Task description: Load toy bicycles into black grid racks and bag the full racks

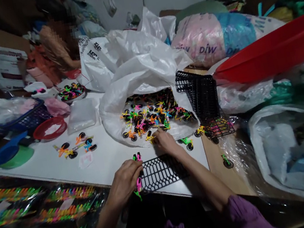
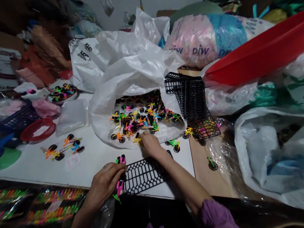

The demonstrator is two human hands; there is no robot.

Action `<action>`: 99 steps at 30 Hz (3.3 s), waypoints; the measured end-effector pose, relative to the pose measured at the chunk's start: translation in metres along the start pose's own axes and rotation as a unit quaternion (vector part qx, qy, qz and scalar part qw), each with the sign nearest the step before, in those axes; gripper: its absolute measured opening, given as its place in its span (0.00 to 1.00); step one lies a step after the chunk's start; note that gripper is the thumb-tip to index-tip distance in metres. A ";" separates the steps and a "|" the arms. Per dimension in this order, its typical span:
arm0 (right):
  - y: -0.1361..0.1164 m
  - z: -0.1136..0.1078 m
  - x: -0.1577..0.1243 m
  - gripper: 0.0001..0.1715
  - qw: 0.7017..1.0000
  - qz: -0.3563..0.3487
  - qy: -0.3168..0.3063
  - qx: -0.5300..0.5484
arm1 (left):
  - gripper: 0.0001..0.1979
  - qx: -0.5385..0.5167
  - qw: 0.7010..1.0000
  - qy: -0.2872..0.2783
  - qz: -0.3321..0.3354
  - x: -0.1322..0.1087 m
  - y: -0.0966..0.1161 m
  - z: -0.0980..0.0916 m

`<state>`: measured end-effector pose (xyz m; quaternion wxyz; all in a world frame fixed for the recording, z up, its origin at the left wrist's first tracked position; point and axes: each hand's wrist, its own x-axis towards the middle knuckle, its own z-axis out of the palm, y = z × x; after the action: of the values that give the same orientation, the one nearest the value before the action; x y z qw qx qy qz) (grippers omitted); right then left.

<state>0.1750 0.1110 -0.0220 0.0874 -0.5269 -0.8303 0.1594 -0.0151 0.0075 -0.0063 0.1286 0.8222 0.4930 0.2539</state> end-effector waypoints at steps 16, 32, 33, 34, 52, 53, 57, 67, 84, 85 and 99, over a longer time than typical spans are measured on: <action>0.000 -0.001 -0.046 0.09 0.967 0.058 0.008 0.249 | 0.14 0.006 0.993 0.083 -0.085 0.024 -0.002 -0.009; -0.041 -0.027 -0.093 0.08 0.925 -0.041 -0.065 0.373 | 0.19 -0.342 0.919 -0.055 -0.191 0.038 0.046 -0.033; -0.041 -0.019 -0.093 0.08 0.936 -0.027 -0.050 0.347 | 0.21 -0.317 0.929 -0.045 -0.185 0.034 0.045 -0.035; -0.041 -0.009 -0.093 0.08 0.948 -0.004 -0.030 0.316 | 0.23 -0.276 0.944 -0.022 -0.179 0.028 0.042 -0.038; -0.053 0.066 -0.101 0.11 0.984 -0.020 0.028 0.175 | 0.09 0.114 0.991 0.070 0.029 -0.042 0.039 0.005; -0.050 0.066 -0.102 0.11 0.983 -0.029 0.024 0.181 | 0.09 0.114 0.991 0.066 0.034 -0.043 0.038 0.005; -0.049 0.063 -0.102 0.10 0.967 -0.033 0.024 0.251 | 0.09 0.131 0.990 0.050 0.018 -0.047 0.035 0.008; -0.058 0.063 -0.102 0.09 0.986 -0.055 -0.029 0.154 | 0.09 0.074 0.988 0.068 -0.118 -0.051 0.044 0.006; -0.069 0.070 -0.085 0.11 0.990 -0.081 -0.042 0.107 | 0.10 0.127 0.986 0.098 0.038 -0.040 0.029 0.007; -0.065 0.068 -0.081 0.09 0.987 -0.092 -0.055 0.118 | 0.11 0.118 0.988 0.092 0.041 -0.040 0.025 0.006; -0.023 -0.001 0.059 0.12 0.968 -0.208 0.052 -0.135 | 0.09 0.045 0.992 0.102 -0.055 -0.044 0.019 -0.004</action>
<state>0.1301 0.1556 -0.0142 0.0898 -0.3574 -0.9296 -0.0030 -0.0196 -0.0403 -0.0072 0.0537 0.7686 0.5588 0.3067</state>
